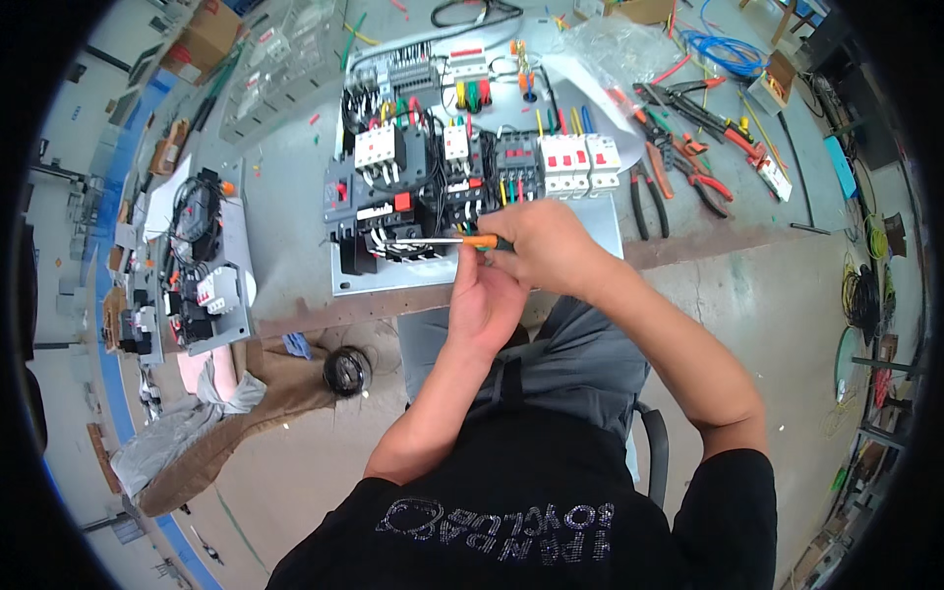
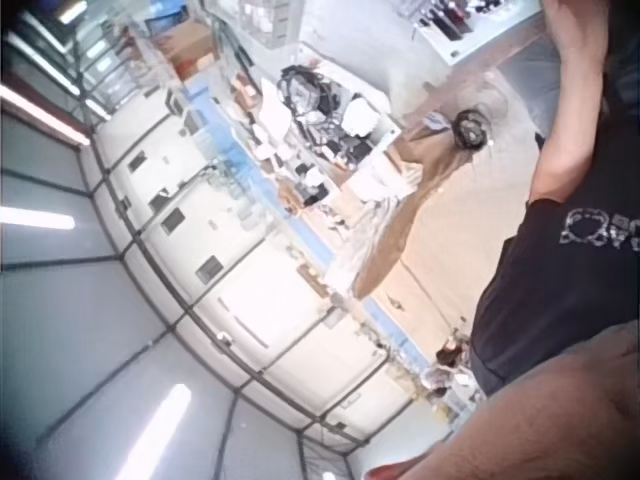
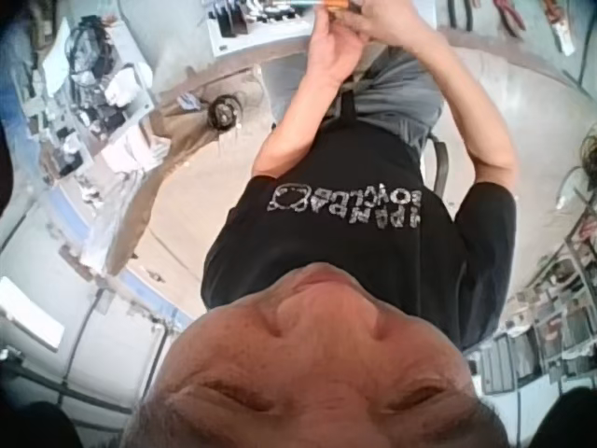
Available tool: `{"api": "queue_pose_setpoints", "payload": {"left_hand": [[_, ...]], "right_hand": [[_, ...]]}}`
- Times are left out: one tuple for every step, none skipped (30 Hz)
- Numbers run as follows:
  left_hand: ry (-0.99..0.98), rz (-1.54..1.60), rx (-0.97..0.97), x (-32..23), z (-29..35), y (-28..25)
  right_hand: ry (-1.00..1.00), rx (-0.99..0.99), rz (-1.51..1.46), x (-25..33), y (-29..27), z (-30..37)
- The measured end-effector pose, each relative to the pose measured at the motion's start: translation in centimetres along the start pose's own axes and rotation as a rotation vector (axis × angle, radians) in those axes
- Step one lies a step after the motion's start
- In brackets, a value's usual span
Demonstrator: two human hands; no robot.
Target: The person works on an electrical control panel, stripping the ends of colored wires with a wire stripper and inserting them into terminal blocks. They use pliers to adjust connections and organize wires within the panel.
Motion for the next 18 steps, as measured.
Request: {"api": "queue_pose_setpoints", "payload": {"left_hand": [[-0.009,-0.008,0.025,-0.6,0.3,-0.4],[-0.018,-0.016,0.05,-1.3,0.4,-0.7],[-0.007,-0.151,0.029,-2.1,-1.6,2.3],[-0.01,-0.215,-0.071,-1.8,-0.3,3.3],[-0.012,-0.278,-0.171,-1.7,0.8,4.1],[-0.012,-0.359,-0.246,-1.8,1.5,4.5],[0.02,-0.46,-0.31,-1.9,2.1,5.6],[0.021,-0.535,-0.348,-2.2,2.4,5.5],[0.026,-0.615,-0.384,-2.5,2.7,5.7],[0.042,-0.671,-0.412,-2.6,2.7,6.1],[0.058,-0.727,-0.439,-2.6,2.6,6.7],[0.074,-0.779,-0.465,-2.6,2.5,7.4],[0.07,-0.821,-0.47,-2.7,2.2,7.2],[0.067,-0.864,-0.475,-3.0,1.9,6.7],[0.063,-0.903,-0.479,-3.1,1.6,6.7],[0.12,-0.923,-0.532,-2.9,1.4,7.0],[0.113,-0.925,-0.518,-3.0,1.4,7.1],[0.105,-0.921,-0.509,-3.1,1.4,6.9]], "right_hand": [[-0.051,-0.046,-0.007,-0.2,0.8,0.0],[-0.103,-0.092,-0.013,-0.3,1.4,0.0],[-0.187,-0.33,-0.115,-0.6,-1.3,0.9],[-0.221,-0.492,-0.273,-0.4,-0.6,2.4],[-0.252,-0.653,-0.433,-0.6,0.2,3.9],[-0.139,-0.728,-0.471,-1.6,1.0,5.1],[-0.035,-0.805,-0.518,-2.5,1.9,5.8],[0.098,-0.791,-0.579,-3.3,2.5,6.8],[0.226,-0.776,-0.64,-3.8,3.2,7.3],[0.234,-0.793,-0.748,-4.1,4.1,7.2],[0.237,-0.815,-0.814,-4.0,4.7,7.1],[0.241,-0.835,-0.876,-3.5,4.9,6.8],[0.244,-0.855,-0.938,-3.1,5.1,6.5],[0.24,-0.846,-0.991,-2.8,5.3,6.0],[0.237,-0.837,-1.042,-2.7,5.6,5.5],[0.234,-0.826,-1.092,-2.7,5.8,5.1],[0.225,-0.822,-1.121,-2.6,6.0,4.7],[0.22,-0.811,-1.15,-2.7,6.3,4.3]]}}
Point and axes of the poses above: each hand's wrist, its own z-axis away from the middle knuckle, its own y-axis out of the palm, x = y × z, the point moved 4 cm from there along -z, towards the middle knuckle, and after that the axes turned 10 degrees about -y, right-handed, at the moved point
